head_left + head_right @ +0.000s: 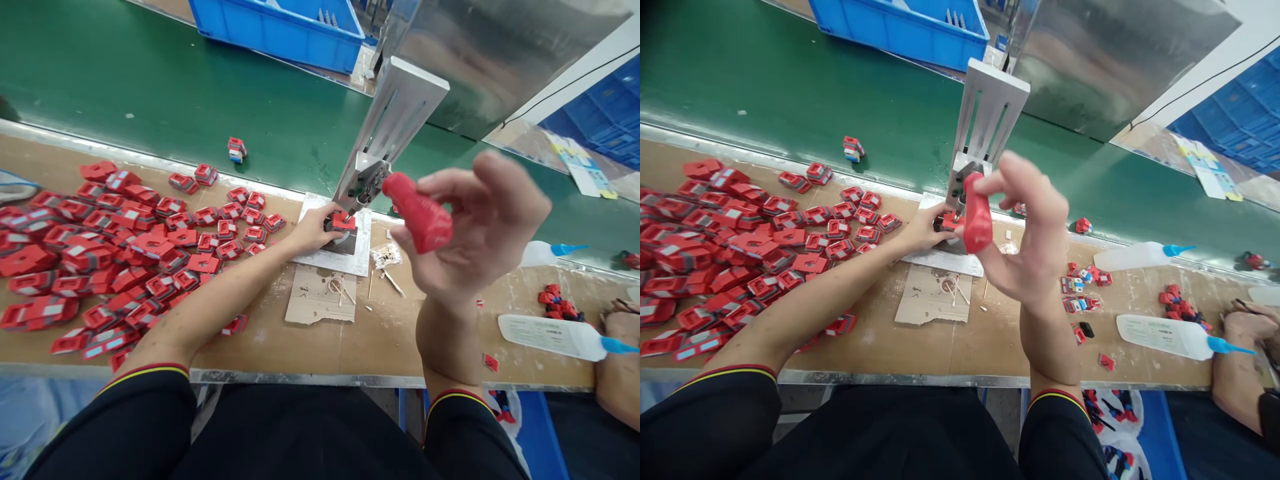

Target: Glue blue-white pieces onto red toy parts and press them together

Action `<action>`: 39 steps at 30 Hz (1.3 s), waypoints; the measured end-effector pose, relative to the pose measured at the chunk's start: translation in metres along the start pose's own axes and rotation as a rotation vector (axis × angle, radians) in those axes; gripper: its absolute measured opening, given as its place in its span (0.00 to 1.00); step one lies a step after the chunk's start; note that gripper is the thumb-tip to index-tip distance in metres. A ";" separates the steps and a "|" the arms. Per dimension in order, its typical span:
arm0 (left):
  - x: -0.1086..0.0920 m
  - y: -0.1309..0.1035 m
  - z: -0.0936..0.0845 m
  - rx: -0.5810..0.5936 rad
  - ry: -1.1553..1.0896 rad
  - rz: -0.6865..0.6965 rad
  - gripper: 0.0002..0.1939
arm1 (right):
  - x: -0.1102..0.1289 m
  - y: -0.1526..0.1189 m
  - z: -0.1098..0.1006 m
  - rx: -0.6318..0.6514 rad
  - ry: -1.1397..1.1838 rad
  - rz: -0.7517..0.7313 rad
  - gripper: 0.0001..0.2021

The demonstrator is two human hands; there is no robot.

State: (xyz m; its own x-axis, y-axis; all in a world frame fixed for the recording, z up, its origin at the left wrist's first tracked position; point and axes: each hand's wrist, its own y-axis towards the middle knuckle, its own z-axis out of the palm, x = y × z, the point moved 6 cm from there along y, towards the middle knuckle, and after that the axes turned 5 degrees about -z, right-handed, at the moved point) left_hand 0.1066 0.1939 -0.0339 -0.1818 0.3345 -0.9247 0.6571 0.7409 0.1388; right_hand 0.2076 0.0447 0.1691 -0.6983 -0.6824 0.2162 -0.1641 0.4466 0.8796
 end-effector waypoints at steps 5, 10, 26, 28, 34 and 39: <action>0.000 0.000 0.000 -0.006 0.015 -0.010 0.23 | 0.003 -0.045 0.008 0.034 -0.015 0.027 0.37; -0.001 0.001 0.000 0.001 0.001 -0.002 0.22 | 0.004 -0.076 0.021 0.040 -0.076 0.025 0.34; -0.006 -0.001 0.001 0.008 -0.037 0.008 0.21 | -0.022 -0.093 0.064 0.252 0.730 1.009 0.26; -0.005 -0.001 0.001 0.011 -0.028 0.008 0.21 | -0.031 -0.104 0.073 0.262 0.684 1.023 0.23; -0.003 -0.002 0.002 0.010 -0.018 0.024 0.18 | -0.057 -0.128 0.093 0.191 0.563 1.041 0.23; -0.001 0.000 0.002 0.034 0.023 0.056 0.19 | -0.060 -0.132 0.096 0.162 0.627 0.999 0.26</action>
State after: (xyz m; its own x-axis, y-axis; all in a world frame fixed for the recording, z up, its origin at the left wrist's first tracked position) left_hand 0.1087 0.1922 -0.0337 -0.1602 0.3885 -0.9074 0.6911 0.7005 0.1779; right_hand 0.2044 0.0817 -0.0006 -0.1120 -0.1344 0.9846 0.1417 0.9785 0.1497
